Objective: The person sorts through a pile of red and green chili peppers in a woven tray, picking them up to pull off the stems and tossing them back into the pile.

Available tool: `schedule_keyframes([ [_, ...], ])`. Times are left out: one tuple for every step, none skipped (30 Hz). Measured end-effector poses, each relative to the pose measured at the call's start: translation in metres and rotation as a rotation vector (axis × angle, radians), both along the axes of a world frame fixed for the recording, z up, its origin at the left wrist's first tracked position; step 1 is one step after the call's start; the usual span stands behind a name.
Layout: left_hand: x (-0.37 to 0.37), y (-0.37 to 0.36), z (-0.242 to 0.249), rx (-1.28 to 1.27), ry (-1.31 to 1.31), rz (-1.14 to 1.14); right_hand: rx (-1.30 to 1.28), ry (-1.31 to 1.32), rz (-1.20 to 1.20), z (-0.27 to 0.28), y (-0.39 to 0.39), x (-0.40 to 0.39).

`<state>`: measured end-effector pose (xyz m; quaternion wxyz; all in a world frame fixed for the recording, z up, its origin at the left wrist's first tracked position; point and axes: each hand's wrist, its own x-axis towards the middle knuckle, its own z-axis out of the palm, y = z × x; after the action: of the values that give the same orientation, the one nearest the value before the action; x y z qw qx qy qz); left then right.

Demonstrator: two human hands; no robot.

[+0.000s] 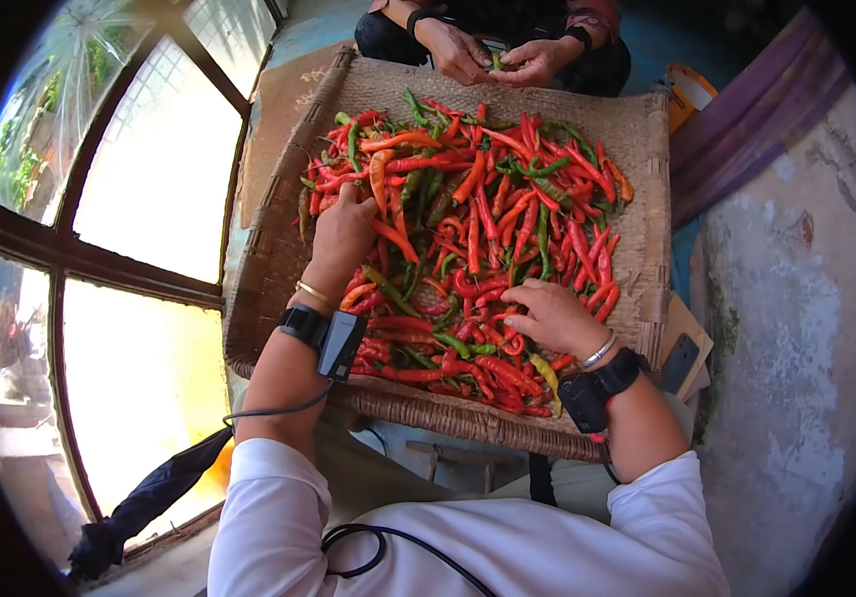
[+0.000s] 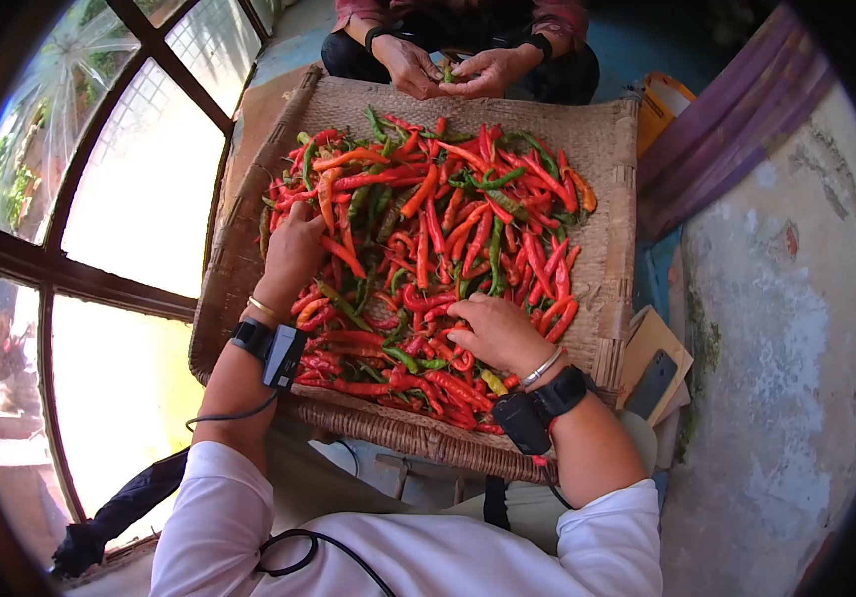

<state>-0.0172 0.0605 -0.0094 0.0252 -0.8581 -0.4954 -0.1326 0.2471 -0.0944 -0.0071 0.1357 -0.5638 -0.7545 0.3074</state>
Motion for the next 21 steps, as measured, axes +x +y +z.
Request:
schedule_keyframes([
  [0.002, -0.002, 0.002, -0.047, 0.06, 0.021, -0.01, 0.003, 0.0, 0.001, 0.0, 0.0],
  [0.003, -0.006, 0.005, -0.046, 0.059, 0.02, -0.009, 0.002, -0.002, 0.002, 0.0, 0.001],
  [0.005, -0.014, 0.013, -0.067, 0.091, 0.019, -0.002, 0.006, -0.003, 0.002, 0.0, 0.0],
  [0.006, -0.02, 0.017, -0.09, 0.125, 0.017, 0.004, 0.012, -0.005, 0.003, 0.0, 0.0],
  [0.006, -0.025, 0.016, -0.091, 0.127, 0.015, 0.003, 0.014, -0.007, 0.003, -0.001, 0.001],
  [0.005, -0.03, 0.015, -0.103, 0.17, 0.017, 0.017, 0.024, -0.002, 0.004, -0.001, 0.001],
  [0.005, -0.034, 0.014, -0.115, 0.213, 0.019, 0.032, 0.035, 0.003, 0.003, -0.001, 0.001],
  [0.005, -0.039, 0.014, -0.115, 0.218, 0.016, 0.031, 0.041, 0.0, 0.001, -0.001, 0.002],
  [0.005, -0.044, 0.016, -0.137, 0.237, 0.007, 0.045, 0.052, 0.009, 0.0, -0.001, 0.003],
  [0.004, -0.05, 0.017, -0.159, 0.254, -0.001, 0.059, 0.063, 0.019, -0.002, -0.001, 0.003],
  [0.002, -0.055, 0.015, -0.159, 0.258, 0.0, 0.059, 0.066, 0.019, -0.002, -0.001, 0.003],
  [-0.001, -0.06, 0.014, -0.169, 0.264, -0.076, 0.061, 0.062, 0.015, -0.002, -0.001, 0.003],
  [-0.003, -0.066, 0.011, -0.179, 0.269, -0.152, 0.063, 0.058, 0.011, -0.002, -0.001, 0.002],
  [-0.007, -0.07, 0.008, -0.196, 0.217, -0.231, 0.063, 0.06, 0.011, -0.001, -0.001, 0.002],
  [-0.006, -0.073, 0.01, -0.196, 0.219, -0.231, 0.062, 0.06, 0.016, 0.001, -0.002, 0.001],
  [-0.004, -0.077, 0.013, -0.225, 0.242, -0.222, 0.061, 0.06, 0.021, 0.003, -0.002, 0.0],
  [-0.001, -0.08, 0.018, -0.254, 0.264, -0.213, 0.061, 0.062, 0.022, 0.003, -0.002, 0.0],
  [0.001, -0.079, 0.025, -0.316, 0.303, -0.208, 0.061, 0.059, 0.025, 0.004, -0.002, 0.0],
  [0.0, -0.077, 0.031, -0.315, 0.303, -0.205, 0.061, 0.056, 0.029, 0.004, -0.002, -0.001],
  [-0.001, -0.075, 0.036, -0.405, 0.294, -0.241, 0.062, 0.056, 0.032, 0.004, -0.002, -0.001],
  [-0.001, -0.073, 0.041, -0.495, 0.283, -0.276, 0.06, 0.057, 0.029, 0.005, -0.002, -0.001],
])
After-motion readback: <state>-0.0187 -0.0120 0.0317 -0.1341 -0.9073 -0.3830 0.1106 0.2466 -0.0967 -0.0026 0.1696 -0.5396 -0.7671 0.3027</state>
